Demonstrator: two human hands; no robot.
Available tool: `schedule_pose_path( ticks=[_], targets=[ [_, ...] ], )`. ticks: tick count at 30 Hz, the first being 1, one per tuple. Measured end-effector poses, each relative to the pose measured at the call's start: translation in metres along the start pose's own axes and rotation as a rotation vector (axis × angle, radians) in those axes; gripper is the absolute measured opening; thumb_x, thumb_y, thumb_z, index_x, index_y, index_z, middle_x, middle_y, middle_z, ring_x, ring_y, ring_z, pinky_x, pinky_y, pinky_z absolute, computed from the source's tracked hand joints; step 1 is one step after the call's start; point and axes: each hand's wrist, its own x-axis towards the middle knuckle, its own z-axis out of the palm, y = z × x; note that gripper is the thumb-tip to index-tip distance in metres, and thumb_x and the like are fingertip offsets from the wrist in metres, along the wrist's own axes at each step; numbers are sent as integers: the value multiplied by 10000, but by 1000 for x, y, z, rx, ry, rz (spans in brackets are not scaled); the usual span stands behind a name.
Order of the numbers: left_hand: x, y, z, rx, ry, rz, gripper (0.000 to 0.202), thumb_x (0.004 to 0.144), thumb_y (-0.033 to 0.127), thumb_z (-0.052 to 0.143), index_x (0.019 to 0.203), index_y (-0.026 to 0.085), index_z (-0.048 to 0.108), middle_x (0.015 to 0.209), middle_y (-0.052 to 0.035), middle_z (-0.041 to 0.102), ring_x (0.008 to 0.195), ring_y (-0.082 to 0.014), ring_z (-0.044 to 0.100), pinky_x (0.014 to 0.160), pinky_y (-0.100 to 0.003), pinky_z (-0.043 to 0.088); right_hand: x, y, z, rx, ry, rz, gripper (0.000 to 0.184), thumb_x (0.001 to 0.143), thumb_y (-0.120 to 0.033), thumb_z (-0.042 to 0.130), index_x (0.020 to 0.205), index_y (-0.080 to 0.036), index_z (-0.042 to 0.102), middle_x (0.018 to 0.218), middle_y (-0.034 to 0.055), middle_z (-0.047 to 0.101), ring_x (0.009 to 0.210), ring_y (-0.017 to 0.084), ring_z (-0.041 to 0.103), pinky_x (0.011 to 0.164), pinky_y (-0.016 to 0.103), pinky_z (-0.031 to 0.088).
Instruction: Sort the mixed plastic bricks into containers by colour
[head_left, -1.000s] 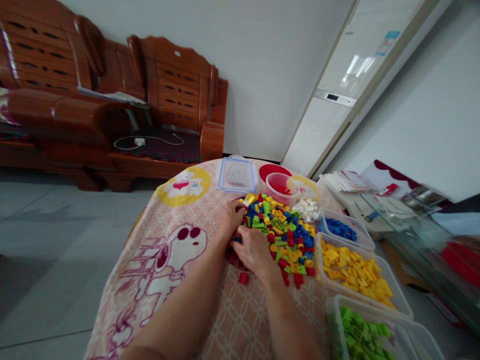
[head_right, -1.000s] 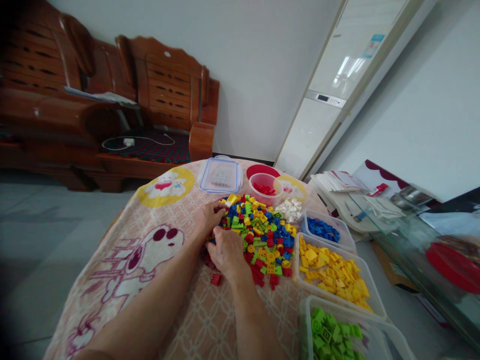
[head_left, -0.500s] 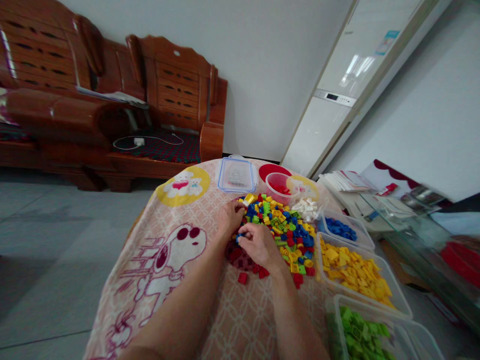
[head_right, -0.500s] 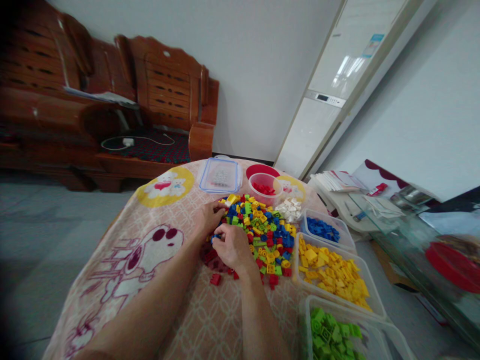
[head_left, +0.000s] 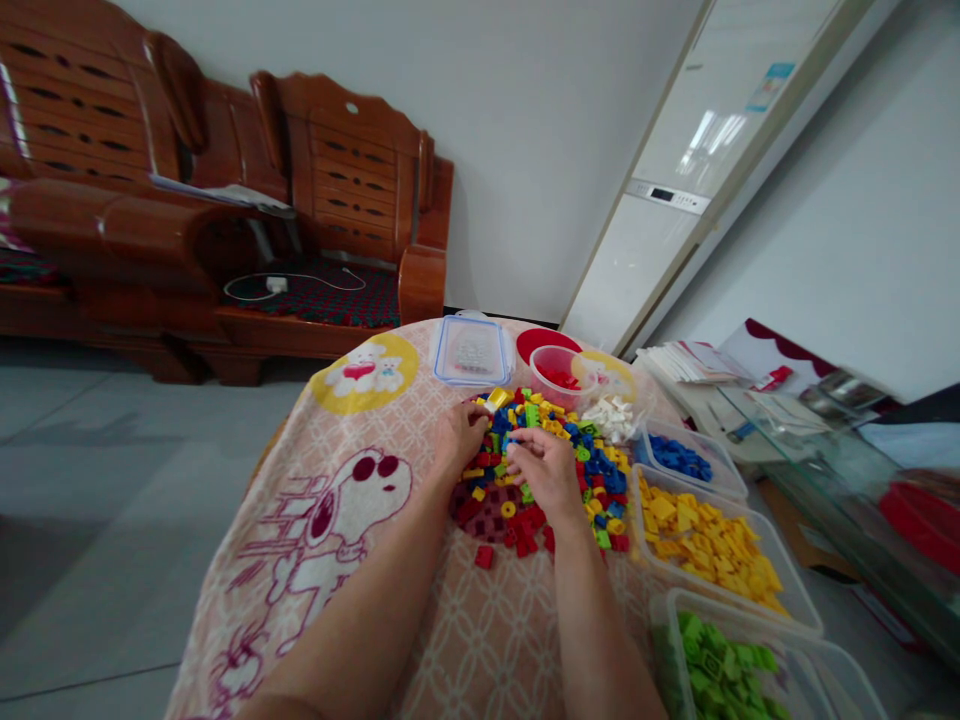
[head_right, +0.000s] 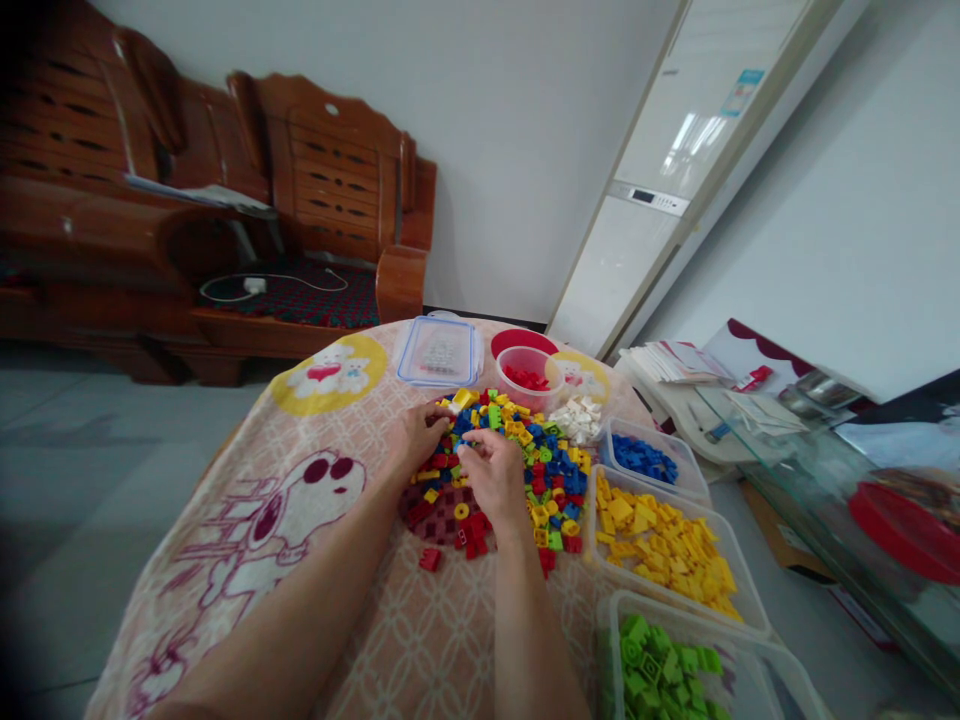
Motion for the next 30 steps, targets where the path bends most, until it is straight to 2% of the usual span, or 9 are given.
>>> schedule_pose_path(
  ticks=[7,10,14,16,19,21,23,26,30],
  targets=[
    [0,1,1,1,5,-20,257,785,208,555,953,202,751,869,-30,739,786,-168,642,728,-260,458,13,15,-32,353,405,72,448,617,-386,730,967,-121,639,640,12,670,545,177,661,470,276,553],
    [1,-1,3,-1,2,-16,259,781,202,554,950,201,750,873,-31,738,790,-172,644,744,-269,464,19,26,-53,474,620,16,451,598,-380,736,950,-132,601,665,13,676,607,188,684,562,322,594],
    [2,-4,4,-19,1,4,261,778,202,550,948,202,748,878,-29,738,801,-173,646,744,-265,464,22,38,-85,599,983,-134,449,586,-285,728,974,-154,544,737,-22,642,771,169,695,794,390,599],
    [2,-4,4,-7,3,-2,260,780,212,553,952,207,748,879,-29,738,800,-176,646,740,-269,460,20,40,-97,641,1093,-192,532,560,-231,733,1041,-166,516,830,-16,640,864,171,689,855,410,581],
    [2,-3,3,-3,0,-6,256,783,213,552,949,200,747,877,-33,737,792,-173,645,723,-263,451,18,39,-106,649,1178,-227,569,552,-213,725,1079,-166,516,977,31,641,977,184,669,896,412,561],
    [1,-2,3,1,-4,-7,250,783,213,554,940,198,747,854,-31,734,775,-169,642,706,-258,447,17,37,-105,613,1170,-221,528,556,-224,721,1050,-152,548,1008,58,652,970,193,674,897,411,557],
    [1,-2,3,12,0,-6,246,782,217,558,936,203,748,840,-28,733,766,-170,641,700,-258,446,18,34,-100,543,1088,-188,442,570,-261,724,971,-131,592,934,66,678,876,199,694,843,405,576],
    [2,-4,4,2,10,9,249,780,208,557,941,210,748,869,-25,738,786,-166,645,717,-252,454,18,28,-88,436,880,-123,363,603,-334,718,878,-114,631,737,44,689,667,185,693,657,348,601],
    [3,-5,5,-3,3,1,252,784,206,555,950,209,744,880,-27,741,803,-158,648,733,-243,458,13,18,-67,293,512,-11,380,635,-402,705,869,-106,659,593,16,661,464,154,623,428,256,523]
  ],
)
